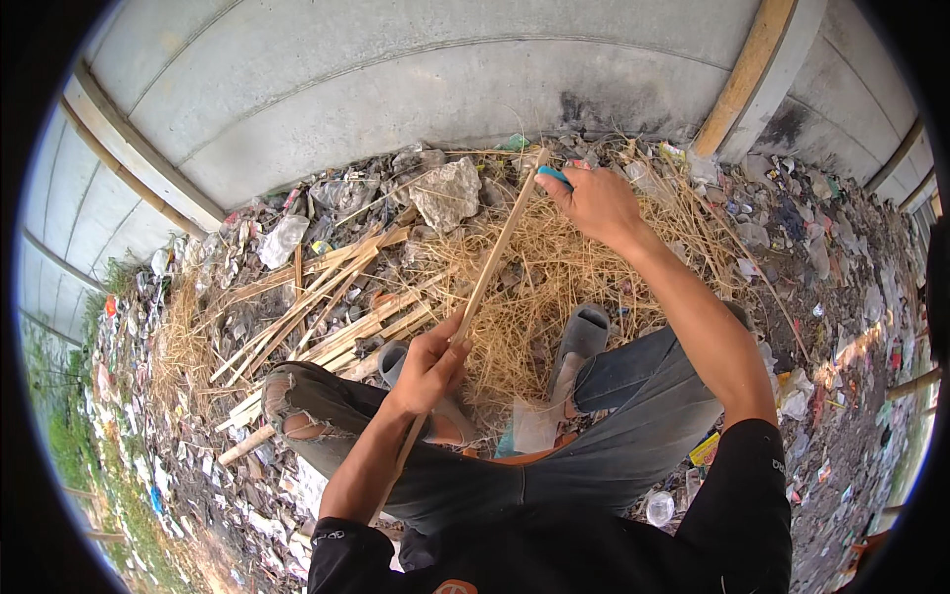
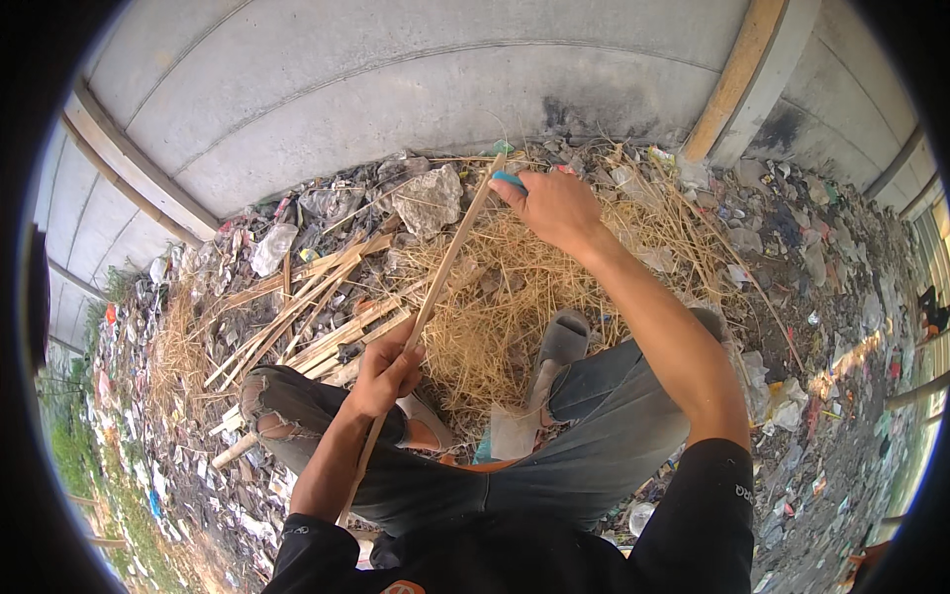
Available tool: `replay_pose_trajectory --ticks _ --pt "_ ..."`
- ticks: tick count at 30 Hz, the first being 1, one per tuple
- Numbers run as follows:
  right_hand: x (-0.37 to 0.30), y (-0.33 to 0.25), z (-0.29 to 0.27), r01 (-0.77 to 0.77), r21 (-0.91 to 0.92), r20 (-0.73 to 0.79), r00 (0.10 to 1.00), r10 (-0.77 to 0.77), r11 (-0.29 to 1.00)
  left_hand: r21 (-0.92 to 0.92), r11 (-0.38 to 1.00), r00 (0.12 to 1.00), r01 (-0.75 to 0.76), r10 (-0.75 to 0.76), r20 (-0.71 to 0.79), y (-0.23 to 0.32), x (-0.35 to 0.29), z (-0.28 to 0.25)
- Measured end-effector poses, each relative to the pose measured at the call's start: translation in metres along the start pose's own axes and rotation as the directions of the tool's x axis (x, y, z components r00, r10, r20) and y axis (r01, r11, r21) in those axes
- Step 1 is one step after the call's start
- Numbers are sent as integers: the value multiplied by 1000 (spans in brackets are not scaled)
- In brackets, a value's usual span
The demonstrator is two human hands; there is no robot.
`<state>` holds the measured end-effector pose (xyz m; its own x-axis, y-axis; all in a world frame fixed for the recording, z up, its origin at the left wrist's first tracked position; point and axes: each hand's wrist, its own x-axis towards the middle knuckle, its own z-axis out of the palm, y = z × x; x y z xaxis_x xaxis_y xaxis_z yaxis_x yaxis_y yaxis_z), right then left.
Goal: The person sits on the ground and uses a utility knife to shave the surface of a long bamboo stick. They hold the stick with their left hand and scrape the blade along its length with their right hand, removing thin strips of wood.
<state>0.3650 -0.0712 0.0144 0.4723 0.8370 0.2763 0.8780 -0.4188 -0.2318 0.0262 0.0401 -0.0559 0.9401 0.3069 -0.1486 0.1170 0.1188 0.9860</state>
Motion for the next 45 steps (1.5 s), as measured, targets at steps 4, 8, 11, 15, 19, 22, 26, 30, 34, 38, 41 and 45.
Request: replay_pose_trajectory --ticks 4,8,11,15,19,22,26,30,34,38,41,45 --pt "-20 -33 -3 36 155 -24 999 -33 987 -43 999 1000 -10 10 1 16 4 3" --pt "-40 -45 26 182 154 -11 983 -183 971 -10 1000 1000 -6 6 -1 8 4 -4" --pt "10 14 -16 -33 -5 42 999 33 999 4 1000 1000 0 0 7 11 2 6" --pt "1 -1 -6 -99 135 -59 992 107 986 -35 999 999 0 2 39 16 10 3" --pt "-20 -28 14 88 99 -19 996 -86 991 -58 998 1000 -5 6 29 21 5 -1" --pt "-13 -26 12 -24 148 37 999 18 989 40 999 1000 3 -3 5 9 -1 -6" --pt "29 58 -34 -403 171 -24 911 412 899 5 1000 996 -4 4 95 17 -1 7" --pt "13 37 -28 -259 280 -160 937 311 925 -60 998 995 -10 16 96 19 1 0" --pt "-6 -5 -4 -146 605 -57 973 225 783 -98 995 996 2 7 89 22 1 -1" --pt "-5 -28 -6 -214 868 107 961 254 447 -101 994 994 -28 38 100 22 0 0" --pt "-3 -31 -1 -243 932 172 949 263 270 -138 990 995 -2 16 100 24 -1 2" --pt "-19 -47 16 -124 802 107 992 64 584 -166 985 994 45 -28 106 23 1 -3"
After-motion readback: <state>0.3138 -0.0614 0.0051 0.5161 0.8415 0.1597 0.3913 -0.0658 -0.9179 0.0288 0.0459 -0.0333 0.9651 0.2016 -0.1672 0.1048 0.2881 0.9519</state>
